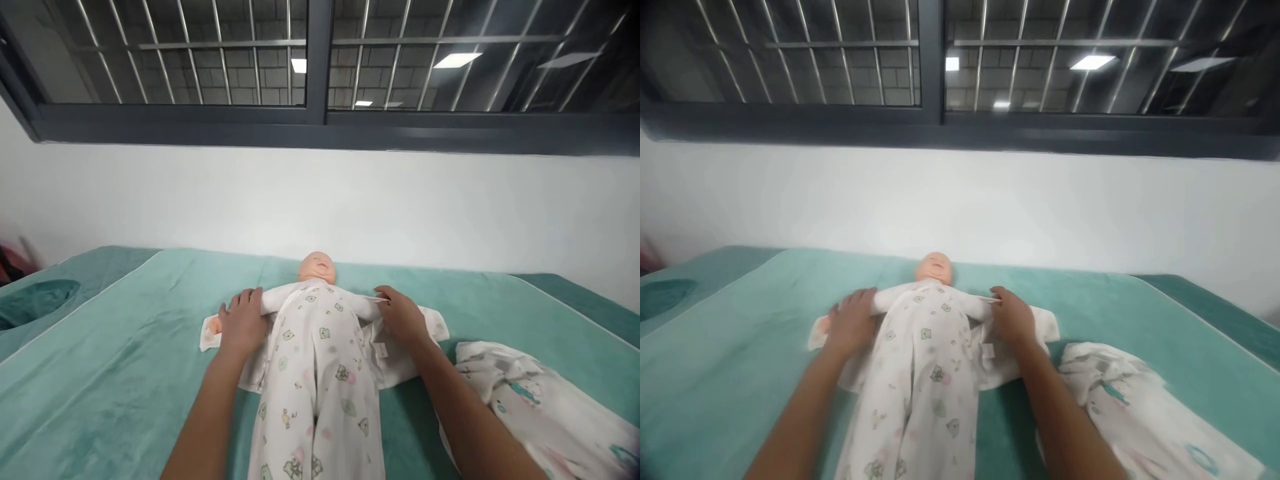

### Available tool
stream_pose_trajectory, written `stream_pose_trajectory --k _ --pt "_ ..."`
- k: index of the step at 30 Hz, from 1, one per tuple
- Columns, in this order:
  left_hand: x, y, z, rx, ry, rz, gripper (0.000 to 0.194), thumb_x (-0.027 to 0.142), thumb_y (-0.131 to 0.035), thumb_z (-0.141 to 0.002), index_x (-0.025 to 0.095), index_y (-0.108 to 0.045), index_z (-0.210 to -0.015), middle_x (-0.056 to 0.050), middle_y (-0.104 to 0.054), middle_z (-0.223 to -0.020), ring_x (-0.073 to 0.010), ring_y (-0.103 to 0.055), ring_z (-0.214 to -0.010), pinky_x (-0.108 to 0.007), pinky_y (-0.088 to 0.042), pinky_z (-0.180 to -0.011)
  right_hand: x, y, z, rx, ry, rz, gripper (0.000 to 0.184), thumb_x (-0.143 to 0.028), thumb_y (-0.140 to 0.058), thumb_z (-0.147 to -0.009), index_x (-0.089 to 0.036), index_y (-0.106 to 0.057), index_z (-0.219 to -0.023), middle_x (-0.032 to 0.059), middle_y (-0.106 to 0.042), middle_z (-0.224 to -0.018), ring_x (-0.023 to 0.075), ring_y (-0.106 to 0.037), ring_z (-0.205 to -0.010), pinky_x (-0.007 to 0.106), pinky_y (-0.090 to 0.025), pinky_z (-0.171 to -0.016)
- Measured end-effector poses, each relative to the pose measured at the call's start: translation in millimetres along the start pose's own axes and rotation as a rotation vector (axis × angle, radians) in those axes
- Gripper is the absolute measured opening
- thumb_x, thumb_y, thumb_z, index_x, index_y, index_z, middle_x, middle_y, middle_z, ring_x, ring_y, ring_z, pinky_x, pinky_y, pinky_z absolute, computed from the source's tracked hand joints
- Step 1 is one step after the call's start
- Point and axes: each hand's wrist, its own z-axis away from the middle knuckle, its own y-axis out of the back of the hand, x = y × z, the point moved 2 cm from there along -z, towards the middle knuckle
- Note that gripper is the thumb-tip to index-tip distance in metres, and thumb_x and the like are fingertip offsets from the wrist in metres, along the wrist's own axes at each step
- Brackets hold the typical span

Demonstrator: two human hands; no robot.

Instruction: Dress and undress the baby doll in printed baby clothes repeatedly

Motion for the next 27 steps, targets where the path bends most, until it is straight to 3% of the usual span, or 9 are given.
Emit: stream_pose_trajectory --k 3,6,8,11,15,20,27 --pt "23.9 15.4 7.5 0.065 -0.047 0.29 0.056 0.009 -0.04 -0.077 0.022 -0.045 -0.131 -0.006 -0.048 -0.14 -0.0228 -0.041 -0.129 -0.043 -0.031 -0.109 5.6 1.9 -1.8 -0.011 -0.059 -0.082 0.041 -0.019 -0.039 -0.082 -0.027 -0.061 -0.115 0.0017 -0.068 -0.113 0.0227 -0.062 -0.097 0.03 -0.041 -0.074" --pt "69.3 32.5 15.4 0.047 -0.2 0.487 0.04 0.018 -0.037 -0.086 0.024 -0.052 -0.123 -0.003 -0.055 -0.132 -0.0169 -0.05 -0.121 -0.03 -0.041 -0.101 5.6 1.4 -1.0 -0.016 -0.068 -0.073 0.038 -0.023 -0.038 -0.085 -0.027 -0.06 -0.116 0.0039 -0.069 -0.11 0.0242 -0.063 -0.096 0.031 -0.04 -0.072" --pt "108.1 38.1 16.1 -0.025 -0.413 0.405 0.033 0.025 -0.037 -0.091 0.024 -0.057 -0.117 -0.003 -0.06 -0.125 -0.0175 -0.052 -0.118 -0.031 -0.04 -0.102 6.0 1.3 -1.3 -0.038 -0.081 -0.068 0.037 -0.025 -0.038 -0.085 -0.027 -0.06 -0.115 0.0052 -0.07 -0.107 0.0248 -0.063 -0.094 0.032 -0.04 -0.072" --pt "161.8 30.0 7.1 -0.2 -0.648 0.018 0.031 0.036 -0.043 -0.091 0.02 -0.062 -0.109 -0.008 -0.064 -0.114 -0.0244 -0.053 -0.115 -0.041 -0.036 -0.104 8.5 1.3 -3.7 -0.066 -0.079 -0.088 0.034 -0.025 -0.038 -0.084 -0.027 -0.062 -0.109 0.0053 -0.07 -0.103 0.0253 -0.063 -0.093 0.033 -0.04 -0.072" --pt "208.6 1.6 -13.4 -0.387 -0.667 -0.257 0.034 0.03 -0.057 -0.081 0.015 -0.061 -0.11 -0.016 -0.063 -0.113 -0.0302 -0.059 -0.106 -0.044 -0.045 -0.089 13.4 -0.7 -6.9 -0.062 -0.07 -0.191 0.033 -0.021 -0.04 -0.082 -0.028 -0.063 -0.104 0.0049 -0.07 -0.101 0.026 -0.062 -0.094 0.034 -0.04 -0.074" --pt "228.6 -19.2 -22.1 -0.459 -0.633 -0.364 0.039 0.025 -0.063 -0.075 0.016 -0.059 -0.113 -0.017 -0.064 -0.109 -0.0309 -0.062 -0.101 -0.046 -0.047 -0.085 20.4 -3.0 -8.4 -0.015 -0.1 -0.433 0.029 -0.019 -0.046 -0.074 -0.026 -0.066 -0.094 0.005 -0.07 -0.098 0.0264 -0.061 -0.093 0.035 -0.041 -0.075" --pt "211.8 15.4 -24.6 -0.371 -0.645 -0.403 0.035 0.016 -0.054 -0.079 0.016 -0.055 -0.113 -0.015 -0.06 -0.11 -0.0295 -0.06 -0.1 -0.043 -0.048 -0.082 34.1 -2.0 -18.0 0.056 -0.203 -0.8 0.028 -0.022 -0.047 -0.063 -0.021 -0.066 -0.083 0.0015 -0.068 -0.067 0.0192 -0.061 -0.059 0.028 -0.043 -0.053"
